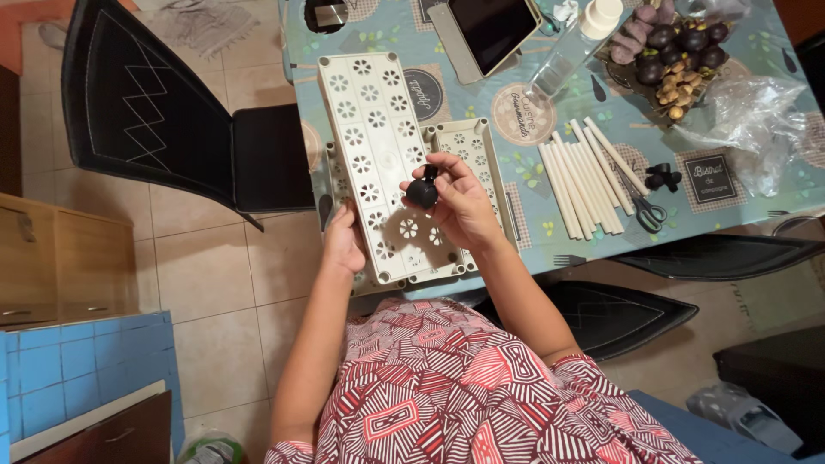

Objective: The person assembles a white plastic rack by inserting black plastic feet into the corner holes of the tray and then inserting white cylindrical rods into the side holes to form legs. The person handles the tray, feet, and rods by hand throughout the process.

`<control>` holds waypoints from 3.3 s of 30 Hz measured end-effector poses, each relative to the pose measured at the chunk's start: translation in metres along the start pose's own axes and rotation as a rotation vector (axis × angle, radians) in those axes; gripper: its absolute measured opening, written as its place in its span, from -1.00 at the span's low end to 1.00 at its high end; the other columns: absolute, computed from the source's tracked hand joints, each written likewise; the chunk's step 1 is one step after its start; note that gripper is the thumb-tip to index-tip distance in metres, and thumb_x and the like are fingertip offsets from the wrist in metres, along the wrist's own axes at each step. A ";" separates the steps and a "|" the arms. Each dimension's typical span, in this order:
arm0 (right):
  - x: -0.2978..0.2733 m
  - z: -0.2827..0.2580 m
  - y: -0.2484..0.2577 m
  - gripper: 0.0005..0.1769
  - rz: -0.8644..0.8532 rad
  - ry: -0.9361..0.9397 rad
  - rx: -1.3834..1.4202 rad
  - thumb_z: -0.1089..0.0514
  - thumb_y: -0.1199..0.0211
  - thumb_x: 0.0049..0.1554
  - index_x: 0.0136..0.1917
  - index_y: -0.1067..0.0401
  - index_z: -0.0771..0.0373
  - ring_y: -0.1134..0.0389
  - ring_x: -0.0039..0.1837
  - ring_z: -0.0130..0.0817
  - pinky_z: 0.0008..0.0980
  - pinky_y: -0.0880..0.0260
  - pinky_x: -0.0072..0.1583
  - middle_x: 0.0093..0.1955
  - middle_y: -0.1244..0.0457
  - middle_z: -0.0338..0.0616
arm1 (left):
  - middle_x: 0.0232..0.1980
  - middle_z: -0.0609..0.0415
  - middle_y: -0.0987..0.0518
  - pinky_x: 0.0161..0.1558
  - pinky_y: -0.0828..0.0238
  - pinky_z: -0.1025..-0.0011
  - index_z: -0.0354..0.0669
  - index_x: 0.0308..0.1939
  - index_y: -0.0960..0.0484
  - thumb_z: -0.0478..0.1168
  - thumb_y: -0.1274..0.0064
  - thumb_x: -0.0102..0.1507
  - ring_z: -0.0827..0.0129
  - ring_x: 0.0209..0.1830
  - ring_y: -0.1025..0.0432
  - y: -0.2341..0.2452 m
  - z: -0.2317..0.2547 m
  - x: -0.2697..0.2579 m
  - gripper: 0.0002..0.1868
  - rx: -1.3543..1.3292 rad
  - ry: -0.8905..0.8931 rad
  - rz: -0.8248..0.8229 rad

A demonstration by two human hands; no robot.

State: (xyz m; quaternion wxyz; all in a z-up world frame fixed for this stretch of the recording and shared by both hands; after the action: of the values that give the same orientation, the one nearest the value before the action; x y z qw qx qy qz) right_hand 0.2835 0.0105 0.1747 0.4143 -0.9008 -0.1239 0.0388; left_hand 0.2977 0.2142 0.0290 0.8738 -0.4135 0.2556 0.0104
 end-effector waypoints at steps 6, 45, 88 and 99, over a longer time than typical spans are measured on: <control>0.000 0.006 0.003 -0.71 -0.017 -0.025 0.025 0.23 -0.21 0.33 0.27 -0.23 0.21 -0.36 0.35 0.09 0.15 -0.47 0.31 0.19 -0.24 -0.07 | 0.05 -0.05 -0.66 -0.09 -0.60 0.12 -0.11 0.20 -0.54 0.15 -0.14 0.22 0.15 -0.05 -0.59 0.029 -0.039 0.009 -0.41 0.177 0.178 0.269; -0.037 -0.007 -0.021 -0.76 -0.060 0.375 -1.108 0.35 -0.45 0.10 0.03 -0.49 0.37 -0.41 0.16 -0.31 -0.37 -0.42 0.23 0.07 -0.35 -0.06 | 0.06 0.07 -0.59 0.11 -0.46 0.42 -0.24 0.18 -0.47 -0.24 0.21 0.50 0.45 0.01 -0.49 -0.066 0.041 0.028 -0.76 0.095 -0.410 -0.141; -0.045 -0.028 -0.017 -0.70 -0.284 0.200 -1.320 0.26 -0.34 0.16 0.17 -0.45 0.28 -0.40 0.14 -0.36 -0.38 -0.42 0.19 0.11 -0.33 -0.18 | 0.18 -0.01 -0.59 0.21 -0.38 0.46 -0.31 0.36 -0.39 -0.18 0.25 0.53 0.45 0.14 -0.46 -0.111 0.046 -0.019 -0.62 0.428 -0.641 -0.001; -0.039 -0.039 -0.031 -0.78 -0.278 0.257 -1.274 0.33 -0.39 0.06 0.02 -0.52 0.30 -0.40 0.14 -0.30 -0.38 -0.41 0.16 0.05 -0.34 -0.11 | 0.21 -0.01 -0.58 0.25 -0.36 0.44 -0.30 0.36 -0.36 -0.18 0.24 0.51 0.44 0.19 -0.45 -0.107 0.046 -0.019 -0.61 0.401 -0.664 0.004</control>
State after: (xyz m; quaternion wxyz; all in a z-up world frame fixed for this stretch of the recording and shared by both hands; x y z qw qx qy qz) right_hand 0.2469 -0.0088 0.2219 -0.1866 -0.9427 -0.1873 -0.2034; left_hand 0.3258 0.1808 0.1391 0.9725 -0.2081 -0.0433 0.0950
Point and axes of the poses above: each hand's wrist, its own x-axis towards the middle knuckle, its own y-axis out of the back of the hand, z = x × y, the point moved 4 cm from there along x, towards the middle knuckle
